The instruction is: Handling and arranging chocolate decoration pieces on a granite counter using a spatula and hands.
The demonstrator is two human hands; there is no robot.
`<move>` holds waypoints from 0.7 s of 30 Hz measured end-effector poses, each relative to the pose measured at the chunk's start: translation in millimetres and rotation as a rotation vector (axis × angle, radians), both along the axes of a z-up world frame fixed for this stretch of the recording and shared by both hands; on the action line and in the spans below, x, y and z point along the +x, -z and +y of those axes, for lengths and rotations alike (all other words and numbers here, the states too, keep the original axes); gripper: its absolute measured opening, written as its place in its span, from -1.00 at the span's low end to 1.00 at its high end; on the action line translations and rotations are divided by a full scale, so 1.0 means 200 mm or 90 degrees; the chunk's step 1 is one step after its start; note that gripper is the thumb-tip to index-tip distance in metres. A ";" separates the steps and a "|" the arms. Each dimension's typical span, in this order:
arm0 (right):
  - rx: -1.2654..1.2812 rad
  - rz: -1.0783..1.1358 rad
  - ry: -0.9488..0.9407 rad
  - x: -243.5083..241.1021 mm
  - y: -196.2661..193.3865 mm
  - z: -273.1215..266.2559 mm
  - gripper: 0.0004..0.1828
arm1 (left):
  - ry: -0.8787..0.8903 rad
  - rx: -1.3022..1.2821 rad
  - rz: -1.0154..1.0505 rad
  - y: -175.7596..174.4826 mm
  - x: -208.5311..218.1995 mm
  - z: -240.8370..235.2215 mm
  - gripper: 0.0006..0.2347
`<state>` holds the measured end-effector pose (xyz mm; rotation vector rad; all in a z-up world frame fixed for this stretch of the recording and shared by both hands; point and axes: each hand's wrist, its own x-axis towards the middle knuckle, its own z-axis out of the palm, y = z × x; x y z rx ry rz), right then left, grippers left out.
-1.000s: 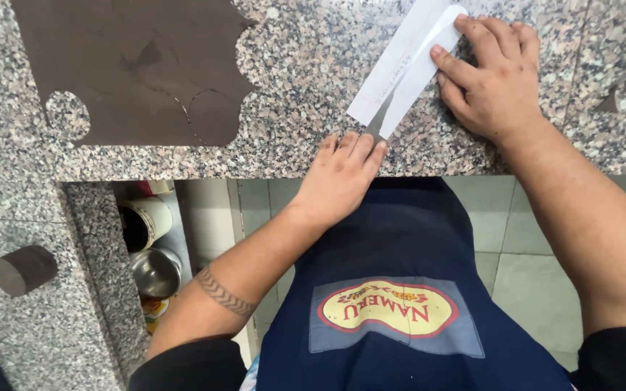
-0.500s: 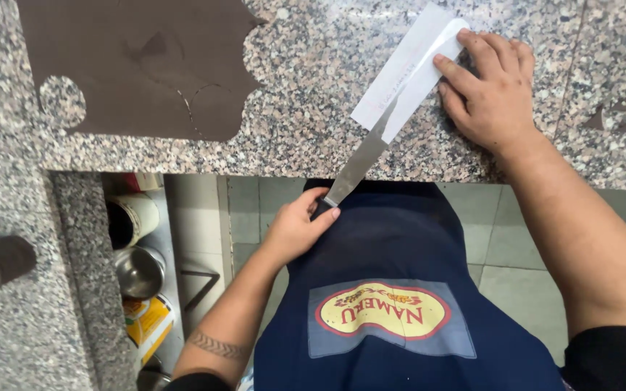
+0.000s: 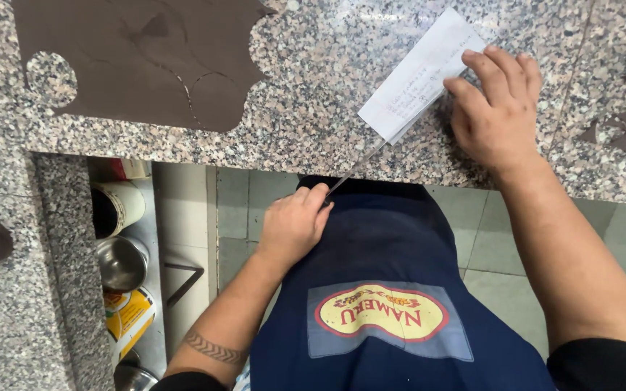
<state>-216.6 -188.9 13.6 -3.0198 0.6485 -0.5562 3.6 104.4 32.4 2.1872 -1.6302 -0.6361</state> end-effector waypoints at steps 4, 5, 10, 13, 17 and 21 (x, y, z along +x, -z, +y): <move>-0.008 0.000 0.000 -0.06 0.02 0.05 -0.56 | 0.050 -0.073 -0.144 -0.03 -0.02 0.01 -0.60; -0.008 0.002 -0.001 -0.06 0.01 0.07 -0.56 | 0.049 -0.072 -0.142 -0.03 -0.02 0.00 -0.60; 0.031 -0.008 0.011 -0.08 -0.01 0.15 -0.49 | 0.068 -0.063 -0.137 -0.04 -0.01 0.00 -0.47; 0.132 -0.054 0.017 -0.09 0.03 0.18 -0.42 | 0.002 -0.056 0.079 -0.01 0.00 0.01 -0.43; 0.175 -0.049 0.036 -0.08 0.02 0.20 -0.37 | -0.052 -0.125 0.283 0.00 0.03 0.01 -0.47; 0.118 -0.018 0.055 -0.03 0.00 0.20 -0.36 | 0.000 -0.054 0.170 -0.03 0.06 -0.03 -0.53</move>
